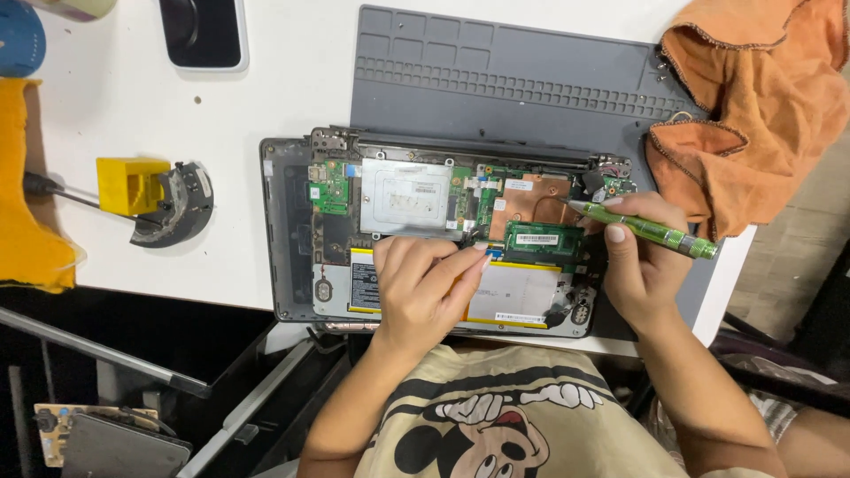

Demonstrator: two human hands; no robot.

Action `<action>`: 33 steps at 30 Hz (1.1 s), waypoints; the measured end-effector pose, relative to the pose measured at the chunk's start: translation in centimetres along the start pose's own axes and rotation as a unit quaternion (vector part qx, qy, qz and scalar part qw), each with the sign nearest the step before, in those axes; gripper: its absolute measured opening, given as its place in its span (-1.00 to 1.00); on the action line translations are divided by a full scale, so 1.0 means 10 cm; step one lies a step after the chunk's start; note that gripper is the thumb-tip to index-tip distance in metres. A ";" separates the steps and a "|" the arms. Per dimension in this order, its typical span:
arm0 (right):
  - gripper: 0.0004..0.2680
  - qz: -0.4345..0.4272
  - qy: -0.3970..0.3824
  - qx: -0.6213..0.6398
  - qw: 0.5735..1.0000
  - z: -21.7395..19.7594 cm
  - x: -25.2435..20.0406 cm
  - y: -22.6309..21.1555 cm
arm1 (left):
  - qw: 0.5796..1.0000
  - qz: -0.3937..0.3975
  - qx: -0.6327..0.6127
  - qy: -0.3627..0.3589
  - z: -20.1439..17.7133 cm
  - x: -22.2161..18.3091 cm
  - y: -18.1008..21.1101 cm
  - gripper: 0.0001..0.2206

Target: Reassembling internal components of a laptop including the heatsink and ribbon cables using a precision screwdriver

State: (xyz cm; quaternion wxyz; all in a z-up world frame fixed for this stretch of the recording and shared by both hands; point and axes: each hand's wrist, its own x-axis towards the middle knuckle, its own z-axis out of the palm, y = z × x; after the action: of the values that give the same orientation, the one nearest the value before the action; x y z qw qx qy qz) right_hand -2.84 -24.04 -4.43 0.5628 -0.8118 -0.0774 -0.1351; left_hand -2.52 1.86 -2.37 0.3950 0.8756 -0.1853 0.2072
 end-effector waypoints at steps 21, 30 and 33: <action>-0.77 -0.014 0.093 0.069 0.993 0.09 0.01 0.11 | 0.994 -0.028 -0.072 0.080 0.08 -0.03 -0.04 -0.95; -0.85 0.155 0.158 0.124 0.967 -0.07 -0.16 -0.02 | 0.999 -0.005 -0.037 0.008 0.01 -0.05 -0.06 -0.92; -0.81 0.182 0.177 0.105 0.961 -0.11 -0.19 -0.02 | 0.999 0.003 -0.033 0.012 0.00 -0.04 -0.06 -0.90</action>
State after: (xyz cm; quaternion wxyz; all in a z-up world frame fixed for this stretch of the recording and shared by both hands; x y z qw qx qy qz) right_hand -4.86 -24.90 -4.45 0.6649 -0.7114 0.1586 -0.1632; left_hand -2.53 2.26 -2.95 0.4251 0.8592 -0.1898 0.2123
